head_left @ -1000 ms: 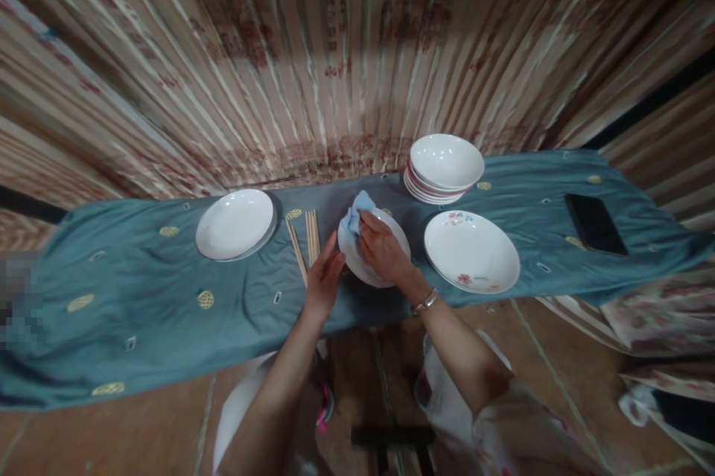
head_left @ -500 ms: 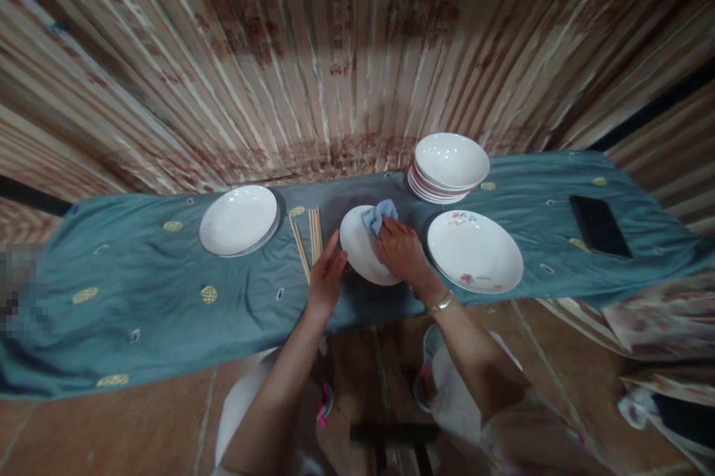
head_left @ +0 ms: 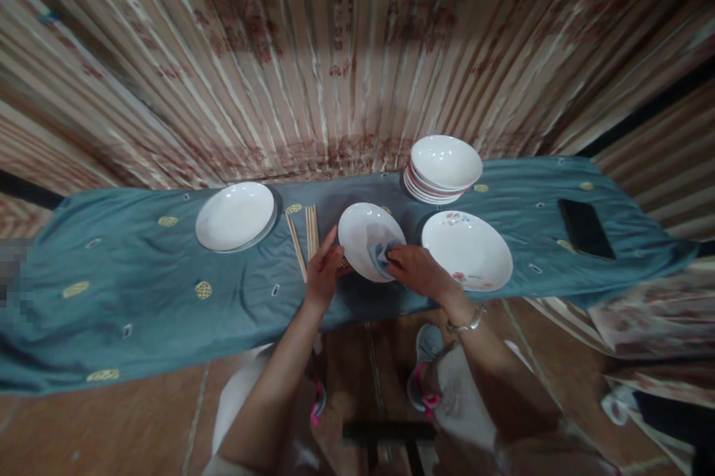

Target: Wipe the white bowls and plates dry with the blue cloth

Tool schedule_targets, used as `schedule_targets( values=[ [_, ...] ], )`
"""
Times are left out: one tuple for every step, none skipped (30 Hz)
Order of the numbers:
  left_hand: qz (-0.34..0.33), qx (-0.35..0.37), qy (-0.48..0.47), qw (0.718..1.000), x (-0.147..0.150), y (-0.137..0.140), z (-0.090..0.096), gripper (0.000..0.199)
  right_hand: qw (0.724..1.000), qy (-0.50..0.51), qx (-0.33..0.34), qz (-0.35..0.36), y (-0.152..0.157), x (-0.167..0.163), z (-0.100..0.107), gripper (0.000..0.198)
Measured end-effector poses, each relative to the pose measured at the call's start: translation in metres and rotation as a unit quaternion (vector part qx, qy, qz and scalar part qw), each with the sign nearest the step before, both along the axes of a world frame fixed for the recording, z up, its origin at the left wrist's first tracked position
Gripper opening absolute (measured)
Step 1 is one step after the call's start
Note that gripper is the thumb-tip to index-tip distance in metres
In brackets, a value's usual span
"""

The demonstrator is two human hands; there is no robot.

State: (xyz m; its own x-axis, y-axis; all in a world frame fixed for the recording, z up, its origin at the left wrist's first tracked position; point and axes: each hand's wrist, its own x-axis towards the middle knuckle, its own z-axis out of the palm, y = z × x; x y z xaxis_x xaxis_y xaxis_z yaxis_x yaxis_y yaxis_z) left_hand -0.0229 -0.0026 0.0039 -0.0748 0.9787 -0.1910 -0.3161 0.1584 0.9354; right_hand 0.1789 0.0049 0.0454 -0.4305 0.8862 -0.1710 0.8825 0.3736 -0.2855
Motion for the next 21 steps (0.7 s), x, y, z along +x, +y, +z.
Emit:
schedule_targets(
  values=[
    [0.001,0.001,0.004,1.000,0.000,0.000,0.000,0.079,1.000,0.023,-0.007,0.002,-0.001,0.000,0.000,0.017],
    [0.001,0.001,0.009,1.000,0.000,0.000,0.000,0.079,0.999,0.050,-0.013,0.003,-0.001,-0.001,0.000,0.016],
    [0.001,0.002,0.014,1.000,0.000,0.000,0.000,0.080,0.997,0.079,-0.016,0.003,-0.002,-0.001,0.000,0.013],
    [0.000,0.002,0.020,1.000,0.000,0.001,0.000,0.081,0.994,0.109,-0.018,0.005,-0.002,-0.003,-0.001,0.011],
    [-0.001,0.003,0.024,1.000,0.000,0.001,0.000,0.081,0.990,0.140,-0.017,0.010,-0.002,-0.005,-0.003,0.009],
    [-0.002,0.005,0.028,1.000,0.000,0.001,-0.001,0.082,0.985,0.169,-0.014,0.018,-0.002,-0.007,-0.005,0.009],
    [-0.003,0.006,0.030,1.000,-0.001,0.001,-0.001,0.082,0.980,0.197,-0.008,0.026,-0.002,-0.010,-0.008,0.009],
    [-0.002,0.007,0.030,1.000,-0.001,0.001,-0.001,0.081,0.974,0.222,-0.001,0.035,-0.002,-0.012,-0.011,0.009],
    [-0.002,0.008,0.029,1.000,-0.001,0.001,-0.001,0.081,0.969,0.244,0.009,0.042,-0.003,-0.016,-0.014,0.010],
    [-0.001,0.007,0.029,1.000,-0.001,0.001,-0.001,0.079,0.964,0.261,0.022,0.045,-0.003,-0.019,-0.018,0.011],
    [-0.001,0.007,0.029,1.000,-0.001,0.001,-0.001,0.078,0.960,0.274,0.037,0.043,-0.003,-0.022,-0.022,0.013],
    [-0.001,0.008,0.030,1.000,-0.001,0.000,-0.002,0.077,0.957,0.281,0.055,0.039,-0.003,-0.025,-0.025,0.015],
    [-0.003,0.010,0.031,0.999,-0.002,0.000,-0.002,0.076,0.956,0.284,0.072,0.035,-0.003,-0.028,-0.028,0.018],
    [-0.005,0.013,0.032,0.999,-0.002,0.000,-0.002,0.075,0.954,0.283,0.090,0.033,-0.002,-0.030,-0.030,0.021],
    [-0.008,0.018,0.033,0.999,-0.002,0.000,-0.002,0.074,0.954,0.280,0.105,0.032,-0.002,-0.032,-0.032,0.023],
    [-0.011,0.022,0.035,0.999,-0.003,-0.001,-0.003,0.073,0.953,0.275,0.119,0.031,0.000,-0.034,-0.033,0.025],
    [-0.015,0.025,0.037,0.999,-0.004,-0.001,-0.003,0.073,0.953,0.270,0.131,0.030,0.001,-0.036,-0.034,0.026],
    [-0.017,0.027,0.038,0.999,-0.005,-0.001,-0.003,0.073,0.953,0.265,0.142,0.027,0.003,-0.037,-0.035,0.028],
    [-0.019,0.029,0.039,0.999,-0.005,-0.002,-0.003,0.074,0.954,0.259,0.152,0.024,0.005,-0.037,-0.036,0.029],
    [-0.020,0.030,0.038,0.999,-0.006,-0.002,-0.003,0.075,0.954,0.253,0.159,0.020,0.008,-0.038,-0.037,0.031],
    [-0.021,0.031,0.037,0.999,-0.006,-0.003,-0.003,0.076,0.955,0.245,0.164,0.017,0.010,-0.038,-0.037,0.032]
  ],
)
